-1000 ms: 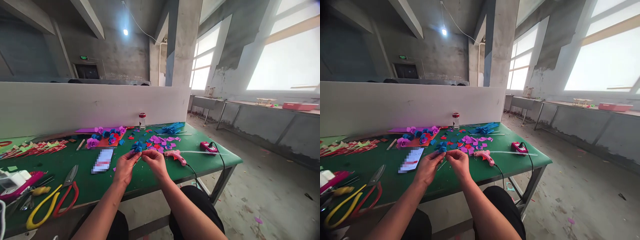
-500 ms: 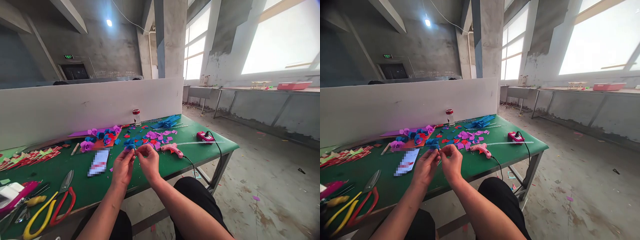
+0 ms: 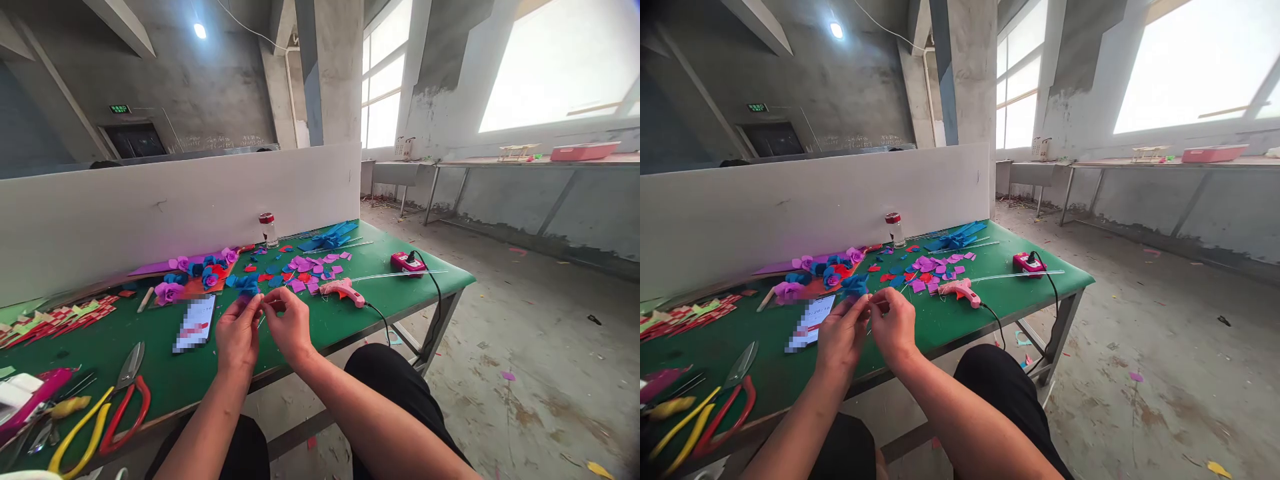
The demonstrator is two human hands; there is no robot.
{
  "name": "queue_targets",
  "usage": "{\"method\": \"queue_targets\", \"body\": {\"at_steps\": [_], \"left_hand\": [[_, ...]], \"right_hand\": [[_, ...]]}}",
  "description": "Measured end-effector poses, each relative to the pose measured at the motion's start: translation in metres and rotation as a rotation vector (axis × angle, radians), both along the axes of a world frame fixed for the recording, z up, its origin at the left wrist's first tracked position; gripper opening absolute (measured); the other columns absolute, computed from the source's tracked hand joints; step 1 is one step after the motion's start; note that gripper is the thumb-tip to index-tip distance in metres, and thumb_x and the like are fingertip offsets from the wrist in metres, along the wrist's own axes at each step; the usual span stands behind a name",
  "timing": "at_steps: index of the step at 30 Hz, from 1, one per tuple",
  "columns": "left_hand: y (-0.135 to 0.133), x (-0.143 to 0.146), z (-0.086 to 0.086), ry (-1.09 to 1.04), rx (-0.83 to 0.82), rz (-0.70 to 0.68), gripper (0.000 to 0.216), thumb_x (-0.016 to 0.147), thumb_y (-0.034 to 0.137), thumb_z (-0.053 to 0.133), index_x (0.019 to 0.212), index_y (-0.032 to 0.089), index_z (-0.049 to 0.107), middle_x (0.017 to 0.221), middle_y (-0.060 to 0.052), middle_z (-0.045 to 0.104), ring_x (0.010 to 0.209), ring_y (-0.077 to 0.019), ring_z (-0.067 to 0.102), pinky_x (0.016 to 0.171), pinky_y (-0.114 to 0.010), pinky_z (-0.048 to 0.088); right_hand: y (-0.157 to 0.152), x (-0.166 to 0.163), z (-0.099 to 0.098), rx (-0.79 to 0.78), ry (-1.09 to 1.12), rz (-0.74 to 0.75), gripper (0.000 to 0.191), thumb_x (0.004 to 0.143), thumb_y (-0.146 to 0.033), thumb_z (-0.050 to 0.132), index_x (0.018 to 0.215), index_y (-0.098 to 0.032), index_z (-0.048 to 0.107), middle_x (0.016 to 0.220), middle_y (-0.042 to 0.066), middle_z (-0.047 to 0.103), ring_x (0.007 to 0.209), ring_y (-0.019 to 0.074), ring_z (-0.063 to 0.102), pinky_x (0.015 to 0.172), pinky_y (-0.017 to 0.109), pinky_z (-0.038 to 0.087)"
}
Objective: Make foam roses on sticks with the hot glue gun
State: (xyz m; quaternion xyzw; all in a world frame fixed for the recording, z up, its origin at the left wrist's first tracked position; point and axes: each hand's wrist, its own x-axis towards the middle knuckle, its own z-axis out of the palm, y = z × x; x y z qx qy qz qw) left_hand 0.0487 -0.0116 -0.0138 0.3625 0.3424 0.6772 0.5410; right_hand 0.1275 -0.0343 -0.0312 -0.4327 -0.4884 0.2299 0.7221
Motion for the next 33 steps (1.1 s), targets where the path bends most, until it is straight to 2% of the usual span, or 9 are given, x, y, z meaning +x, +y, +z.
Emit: {"method": "queue_targets", "body": {"at_steps": [5,10,16,18,21,24,25,29,33], "left_hand": [[0.004,-0.005,0.004,-0.016,-0.038,-0.020,0.034,0.043,0.020,0.093,0.069,0.013,0.072,0.072,-0.004,0.073,0.061,-0.0077,0.058,0.059,-0.019,0.047],[0.000,-0.005,0.009,0.015,-0.070,-0.085,0.036,0.041,0.021,0.094,0.070,0.012,0.076,0.070,-0.006,0.073,0.058,-0.0077,0.056,0.054,-0.018,0.047],[0.001,-0.006,0.006,0.077,-0.089,-0.134,0.039,0.039,0.025,0.095,0.071,0.011,0.077,0.068,-0.007,0.072,0.057,-0.0082,0.056,0.052,-0.019,0.047],[0.005,-0.009,0.005,0.118,-0.097,-0.134,0.040,0.038,0.026,0.095,0.071,0.011,0.077,0.068,-0.007,0.072,0.056,-0.0082,0.055,0.050,-0.019,0.046],[0.012,-0.012,0.001,0.191,-0.088,-0.141,0.039,0.037,0.026,0.094,0.070,0.012,0.077,0.069,-0.006,0.072,0.054,-0.0072,0.052,0.049,-0.019,0.044],[0.015,-0.010,-0.005,0.238,-0.059,-0.164,0.037,0.038,0.026,0.094,0.067,0.012,0.076,0.066,-0.005,0.071,0.052,-0.0067,0.050,0.049,-0.020,0.042],[0.014,-0.009,-0.006,0.248,-0.050,-0.173,0.036,0.039,0.026,0.093,0.067,0.012,0.076,0.065,-0.005,0.070,0.051,-0.0067,0.050,0.048,-0.020,0.041],[0.014,-0.005,-0.012,0.216,-0.061,-0.220,0.033,0.043,0.026,0.093,0.067,0.011,0.076,0.066,-0.007,0.070,0.052,-0.0068,0.051,0.048,-0.020,0.042],[0.015,-0.005,-0.015,0.119,-0.117,-0.287,0.032,0.044,0.022,0.093,0.069,0.011,0.076,0.070,-0.009,0.072,0.056,-0.0077,0.054,0.049,-0.019,0.044]], "right_hand": [[0.002,0.023,0.006,0.008,0.005,-0.025,0.011,0.081,-0.032,0.060,0.076,-0.022,0.061,0.077,0.001,0.068,0.074,0.0172,0.065,0.075,0.029,0.053],[0.007,0.057,0.005,-0.054,0.106,0.001,0.020,0.077,-0.041,0.064,0.077,-0.021,0.063,0.072,0.000,0.066,0.067,0.0164,0.060,0.066,0.029,0.049],[0.007,0.064,-0.002,-0.239,0.307,0.353,0.032,0.069,-0.048,0.073,0.077,-0.018,0.068,0.074,0.004,0.071,0.066,0.0156,0.062,0.065,0.029,0.051],[0.005,0.084,-0.002,-0.183,0.290,0.294,0.034,0.069,-0.050,0.074,0.080,-0.018,0.068,0.078,0.004,0.072,0.066,0.0150,0.063,0.066,0.029,0.051],[-0.001,0.137,-0.008,-0.166,0.136,0.059,0.037,0.073,-0.054,0.070,0.085,-0.019,0.068,0.081,0.005,0.072,0.069,0.0178,0.066,0.068,0.031,0.053],[-0.012,0.192,-0.024,-0.378,-0.250,-0.358,0.037,0.084,-0.053,0.052,0.086,-0.019,0.068,0.087,0.009,0.075,0.078,0.0213,0.068,0.070,0.031,0.052],[-0.015,0.204,-0.030,-0.430,-0.305,-0.401,0.034,0.084,-0.049,0.051,0.084,-0.019,0.068,0.087,0.010,0.075,0.080,0.0225,0.068,0.073,0.033,0.051],[-0.018,0.218,-0.048,-0.576,-0.458,-0.363,0.025,0.079,-0.043,0.061,0.069,-0.022,0.067,0.073,0.005,0.073,0.073,0.0226,0.067,0.070,0.031,0.047],[-0.006,0.202,-0.047,-0.739,-0.701,-0.333,0.037,0.085,-0.055,0.060,0.068,-0.022,0.065,0.078,0.006,0.072,0.084,0.0242,0.067,0.072,0.030,0.046]]}}
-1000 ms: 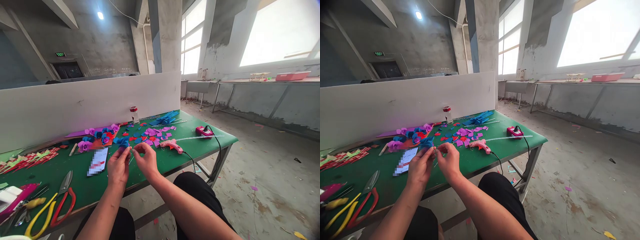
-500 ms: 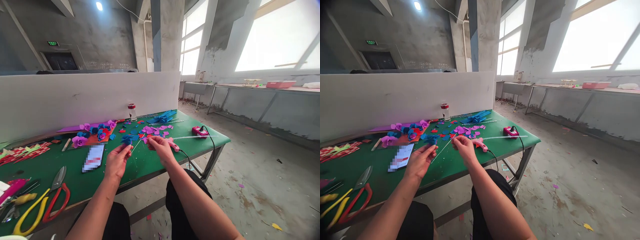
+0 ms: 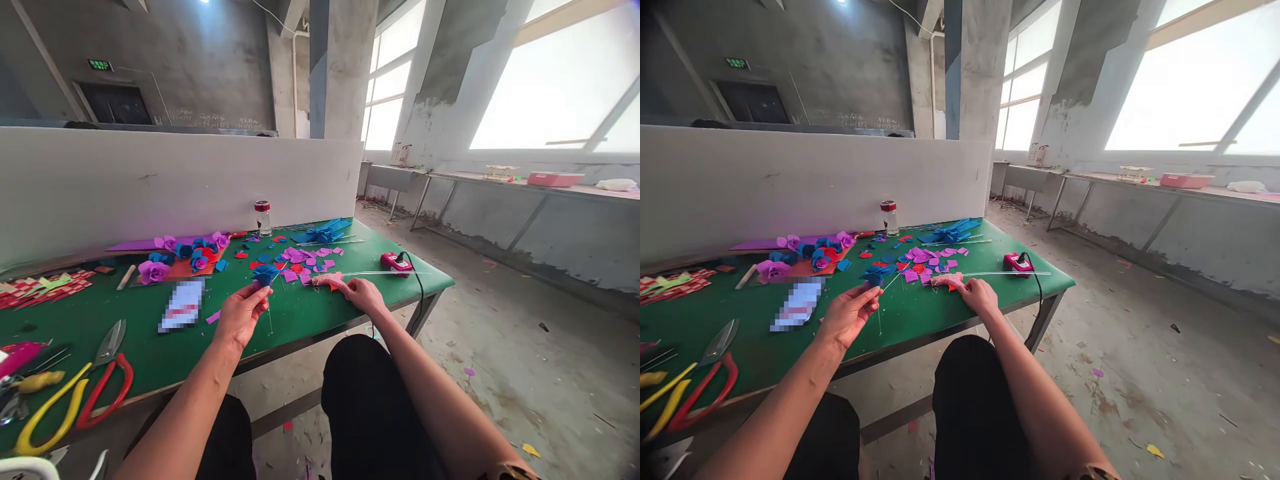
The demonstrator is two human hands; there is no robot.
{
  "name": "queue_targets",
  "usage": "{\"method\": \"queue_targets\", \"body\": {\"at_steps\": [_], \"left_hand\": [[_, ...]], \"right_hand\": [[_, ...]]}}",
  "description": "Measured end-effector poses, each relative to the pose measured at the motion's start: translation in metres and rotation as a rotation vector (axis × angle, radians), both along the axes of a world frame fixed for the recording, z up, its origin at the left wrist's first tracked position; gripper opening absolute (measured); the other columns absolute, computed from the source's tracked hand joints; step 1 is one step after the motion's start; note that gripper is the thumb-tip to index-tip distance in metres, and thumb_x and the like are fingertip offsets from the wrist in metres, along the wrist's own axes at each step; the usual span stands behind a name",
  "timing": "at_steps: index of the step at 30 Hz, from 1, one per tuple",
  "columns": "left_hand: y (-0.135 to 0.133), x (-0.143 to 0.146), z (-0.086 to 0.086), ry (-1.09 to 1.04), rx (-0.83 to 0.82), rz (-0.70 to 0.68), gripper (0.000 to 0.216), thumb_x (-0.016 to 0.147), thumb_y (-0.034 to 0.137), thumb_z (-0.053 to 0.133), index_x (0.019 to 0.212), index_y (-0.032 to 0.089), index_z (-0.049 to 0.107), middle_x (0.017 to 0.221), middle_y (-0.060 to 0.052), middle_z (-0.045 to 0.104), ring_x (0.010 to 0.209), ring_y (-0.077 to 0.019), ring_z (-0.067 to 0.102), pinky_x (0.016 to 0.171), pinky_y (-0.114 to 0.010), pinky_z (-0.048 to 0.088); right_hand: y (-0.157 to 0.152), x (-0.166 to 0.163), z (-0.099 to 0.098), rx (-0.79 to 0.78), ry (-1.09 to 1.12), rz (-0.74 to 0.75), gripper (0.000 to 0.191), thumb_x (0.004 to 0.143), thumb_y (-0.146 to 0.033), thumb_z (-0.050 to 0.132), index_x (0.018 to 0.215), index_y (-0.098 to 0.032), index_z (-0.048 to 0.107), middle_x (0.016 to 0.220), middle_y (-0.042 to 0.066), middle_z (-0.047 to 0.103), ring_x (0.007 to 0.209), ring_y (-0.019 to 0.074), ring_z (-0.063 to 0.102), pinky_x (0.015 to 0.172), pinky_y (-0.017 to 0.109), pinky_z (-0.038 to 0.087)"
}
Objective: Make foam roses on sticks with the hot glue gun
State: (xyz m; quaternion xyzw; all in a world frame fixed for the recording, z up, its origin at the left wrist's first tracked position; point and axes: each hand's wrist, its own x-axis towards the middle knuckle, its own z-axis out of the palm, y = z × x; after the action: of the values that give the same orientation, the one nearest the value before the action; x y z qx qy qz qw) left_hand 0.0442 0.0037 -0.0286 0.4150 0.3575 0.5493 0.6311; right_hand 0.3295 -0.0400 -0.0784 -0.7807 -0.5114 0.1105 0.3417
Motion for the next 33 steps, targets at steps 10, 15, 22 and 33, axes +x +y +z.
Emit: {"method": "queue_targets", "body": {"at_steps": [10,15,22,33], "left_hand": [[0.001,-0.003,0.004,-0.069,-0.062,-0.006,0.029,0.045,0.016,0.092,0.069,0.010,0.076,0.066,-0.009,0.070,0.054,-0.0071,0.054,0.046,-0.016,0.045],[0.001,-0.002,0.008,-0.105,-0.100,0.021,0.024,0.049,0.010,0.089,0.067,0.011,0.074,0.067,-0.008,0.070,0.054,-0.0072,0.056,0.045,-0.016,0.046],[0.002,-0.002,0.010,-0.108,-0.118,0.049,0.020,0.051,0.007,0.086,0.066,0.011,0.073,0.066,-0.008,0.070,0.054,-0.0076,0.057,0.046,-0.016,0.047],[0.003,-0.005,0.012,-0.112,-0.099,0.085,0.019,0.054,0.006,0.084,0.066,0.012,0.070,0.066,-0.006,0.069,0.055,-0.0072,0.055,0.048,-0.016,0.045]], "right_hand": [[-0.004,-0.017,0.021,-0.077,-0.194,0.046,0.027,0.102,-0.036,0.038,0.105,-0.017,0.057,0.109,0.017,0.071,0.103,0.0267,0.066,0.078,0.032,0.044],[-0.020,-0.033,0.036,0.278,0.191,0.290,0.022,0.095,-0.035,0.048,0.110,-0.020,0.054,0.087,0.005,0.073,0.078,0.0208,0.066,0.070,0.030,0.044],[-0.024,-0.067,0.045,0.400,0.522,0.409,0.022,0.081,-0.042,0.063,0.092,-0.023,0.059,0.080,-0.001,0.068,0.063,0.0148,0.061,0.058,0.027,0.047],[-0.026,-0.081,0.055,0.397,0.812,0.517,0.039,0.072,-0.048,0.074,0.097,-0.024,0.055,0.073,-0.005,0.066,0.052,0.0087,0.048,0.050,0.022,0.038]]}}
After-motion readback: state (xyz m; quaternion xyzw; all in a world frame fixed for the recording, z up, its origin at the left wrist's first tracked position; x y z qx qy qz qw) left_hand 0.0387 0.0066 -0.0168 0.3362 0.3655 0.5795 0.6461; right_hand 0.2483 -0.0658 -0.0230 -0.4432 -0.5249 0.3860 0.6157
